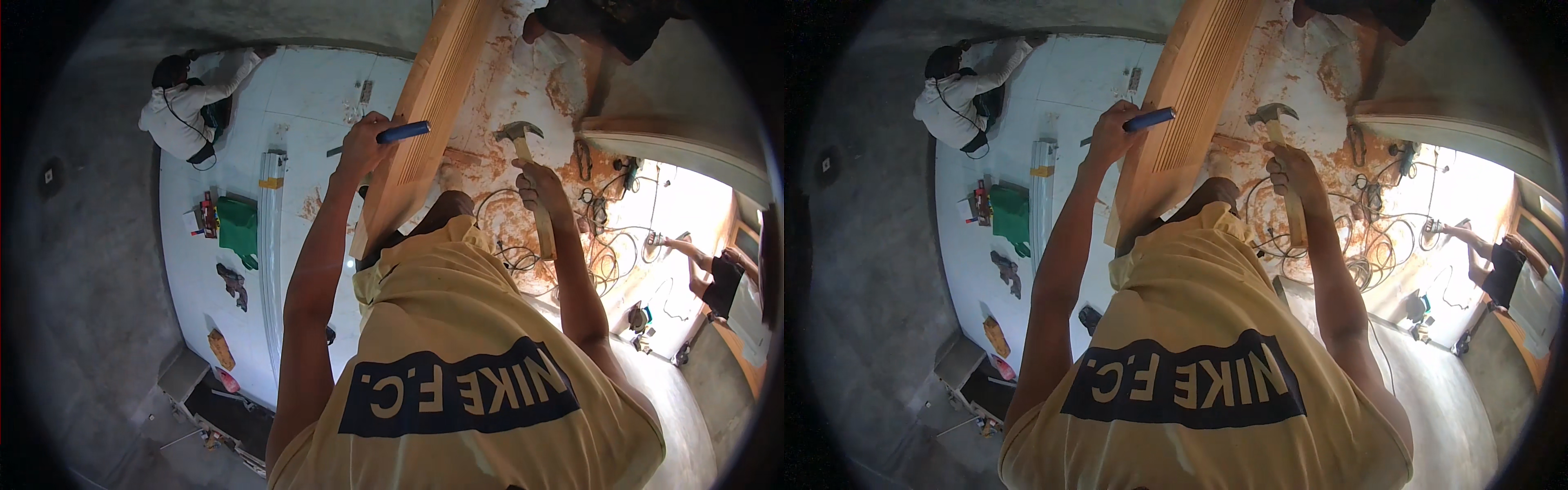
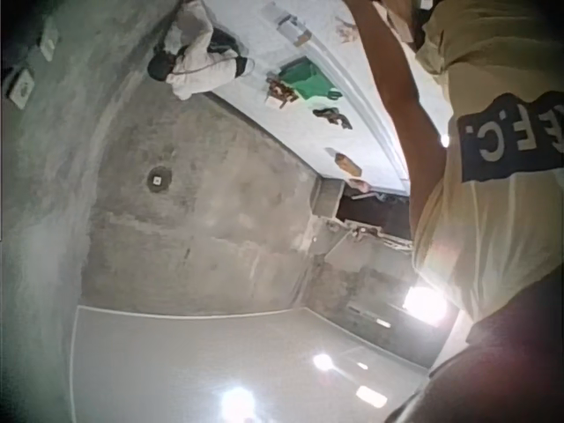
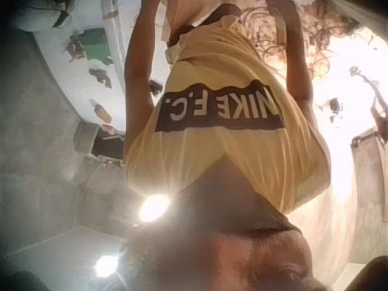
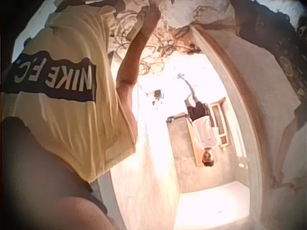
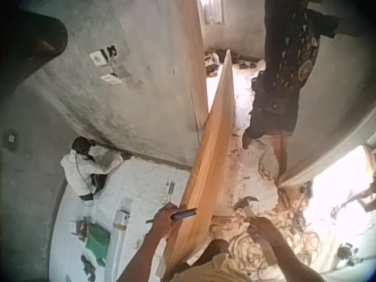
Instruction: The person installs a wooden door frame by positioning a long wooden board against a doorway and hammering nails through a small wooden block to secure it. The person uses a hammer and holds a wooden block to guide the nails.
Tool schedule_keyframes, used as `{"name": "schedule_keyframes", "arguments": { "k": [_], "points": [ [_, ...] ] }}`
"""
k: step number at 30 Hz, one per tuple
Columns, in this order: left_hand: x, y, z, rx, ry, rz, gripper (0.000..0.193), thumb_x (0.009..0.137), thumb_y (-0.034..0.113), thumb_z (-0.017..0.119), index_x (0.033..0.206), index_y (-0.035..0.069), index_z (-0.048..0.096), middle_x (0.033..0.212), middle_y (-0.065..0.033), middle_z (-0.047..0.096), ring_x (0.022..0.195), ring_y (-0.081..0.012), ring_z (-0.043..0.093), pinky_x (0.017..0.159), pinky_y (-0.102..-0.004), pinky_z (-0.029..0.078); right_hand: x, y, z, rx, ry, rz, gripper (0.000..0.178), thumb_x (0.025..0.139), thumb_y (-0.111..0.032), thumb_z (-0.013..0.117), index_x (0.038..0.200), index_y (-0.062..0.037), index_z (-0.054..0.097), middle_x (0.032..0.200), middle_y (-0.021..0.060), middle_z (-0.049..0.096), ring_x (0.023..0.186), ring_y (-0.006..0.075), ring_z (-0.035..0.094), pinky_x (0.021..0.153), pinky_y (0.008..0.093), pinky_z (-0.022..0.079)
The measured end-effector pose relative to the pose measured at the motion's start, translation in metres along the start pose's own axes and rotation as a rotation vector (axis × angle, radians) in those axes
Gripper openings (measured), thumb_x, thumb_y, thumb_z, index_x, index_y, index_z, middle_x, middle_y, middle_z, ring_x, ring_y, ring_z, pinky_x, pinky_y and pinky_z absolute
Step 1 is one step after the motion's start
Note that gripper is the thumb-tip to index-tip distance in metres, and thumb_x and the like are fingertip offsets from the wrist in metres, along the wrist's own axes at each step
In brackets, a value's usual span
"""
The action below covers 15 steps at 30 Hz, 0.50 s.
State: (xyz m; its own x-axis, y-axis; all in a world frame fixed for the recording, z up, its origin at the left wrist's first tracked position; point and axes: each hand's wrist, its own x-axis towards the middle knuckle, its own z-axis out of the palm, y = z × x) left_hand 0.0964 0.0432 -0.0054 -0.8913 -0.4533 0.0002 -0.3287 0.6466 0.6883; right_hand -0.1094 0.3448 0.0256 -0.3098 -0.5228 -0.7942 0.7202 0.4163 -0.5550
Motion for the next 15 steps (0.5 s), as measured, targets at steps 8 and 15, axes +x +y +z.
{"name": "schedule_keyframes", "arguments": {
  "k": [8,15],
  "points": [
    [-0.001,-0.002,0.014,0.031,0.083,-0.027,0.027,0.080,0.008,0.072,0.106,0.008,0.072,0.092,-0.0112,0.065,0.083,-0.0320,0.066,0.077,-0.0404,0.053,-0.006,0.004,-0.007,0.015,0.008,-0.004,0.033,0.098,-0.029,0.054,0.121,-0.0064,0.054,0.066,-0.0067,0.041,0.046,0.0020,0.034,0.038,0.0191,0.028],
    [-0.023,-0.006,0.024,-0.024,0.252,0.016,0.021,0.083,0.008,0.068,0.103,0.002,0.068,0.092,-0.0150,0.064,0.080,-0.0349,0.065,0.071,-0.0432,0.051,-0.001,0.013,-0.037,-0.004,0.028,-0.010,0.029,0.098,-0.028,0.052,0.117,-0.0063,0.057,0.066,-0.0054,0.043,0.047,0.0037,0.036,0.039,0.0212,0.030]
  ]
}}
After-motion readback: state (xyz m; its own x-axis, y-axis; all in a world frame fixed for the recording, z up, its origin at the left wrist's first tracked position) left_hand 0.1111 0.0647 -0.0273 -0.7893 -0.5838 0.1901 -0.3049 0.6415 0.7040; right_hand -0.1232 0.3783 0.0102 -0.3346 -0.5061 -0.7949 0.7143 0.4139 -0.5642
